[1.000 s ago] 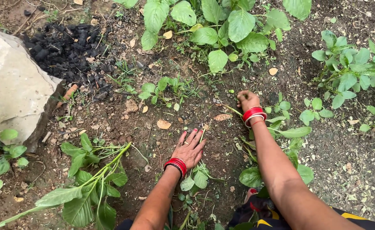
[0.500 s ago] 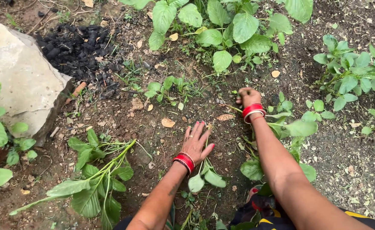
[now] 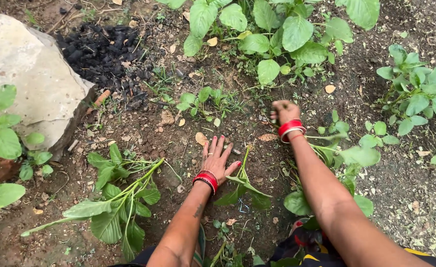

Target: The recorder is picking green leafy vegetables from plants in a garden.

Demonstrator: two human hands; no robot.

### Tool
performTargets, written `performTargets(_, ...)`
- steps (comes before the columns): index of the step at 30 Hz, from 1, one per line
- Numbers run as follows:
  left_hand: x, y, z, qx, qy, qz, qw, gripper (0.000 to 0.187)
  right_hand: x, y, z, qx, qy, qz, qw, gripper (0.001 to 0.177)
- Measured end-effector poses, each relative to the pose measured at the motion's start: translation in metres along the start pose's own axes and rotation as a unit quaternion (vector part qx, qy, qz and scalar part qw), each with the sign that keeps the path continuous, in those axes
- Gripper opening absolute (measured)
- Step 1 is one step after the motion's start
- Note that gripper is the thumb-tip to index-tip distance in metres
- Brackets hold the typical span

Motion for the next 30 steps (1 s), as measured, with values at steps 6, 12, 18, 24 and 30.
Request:
performTargets(6, 0.003, 0.006, -0.001, -0.001, 0.024, 0.034, 0.999, 0.084, -0.04, 0.012, -0.02, 0.247, -0.297, 0.041, 0.921, 0.033)
performTargets(12, 0.005, 0.005, -0.002, -0.011, 0.033, 0.036, 0.999, 0.085, -0.043, 0.0, -0.012, 0.158, -0.27, -0.003, 0.95, 0.013)
performTargets(18, 0.008, 0.004, -0.003, -0.02, 0.039, 0.037, 0.998, 0.086, -0.039, -0.02, 0.002, 0.18, -0.261, 0.045, 0.947, 0.023)
performTargets(24, 0.009, 0.004, -0.004, -0.012, 0.037, 0.047, 0.998, 0.086, -0.045, -0.017, 0.008, 0.076, -0.208, -0.008, 0.975, 0.009)
performTargets(30, 0.012, 0.003, -0.005, -0.006, 0.026, 0.057, 0.998, 0.085, -0.025, 0.009, -0.011, -0.036, 0.191, -0.092, 0.977, 0.008)
Point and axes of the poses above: each hand's wrist, its own y-axis towards the middle knuckle, its own x-axis out of the back of the hand, z = x × y, the point moved 1 cm from there along y, towards the middle knuckle, and after that the axes turned 6 degrees about -z, right-handed, at the moved point
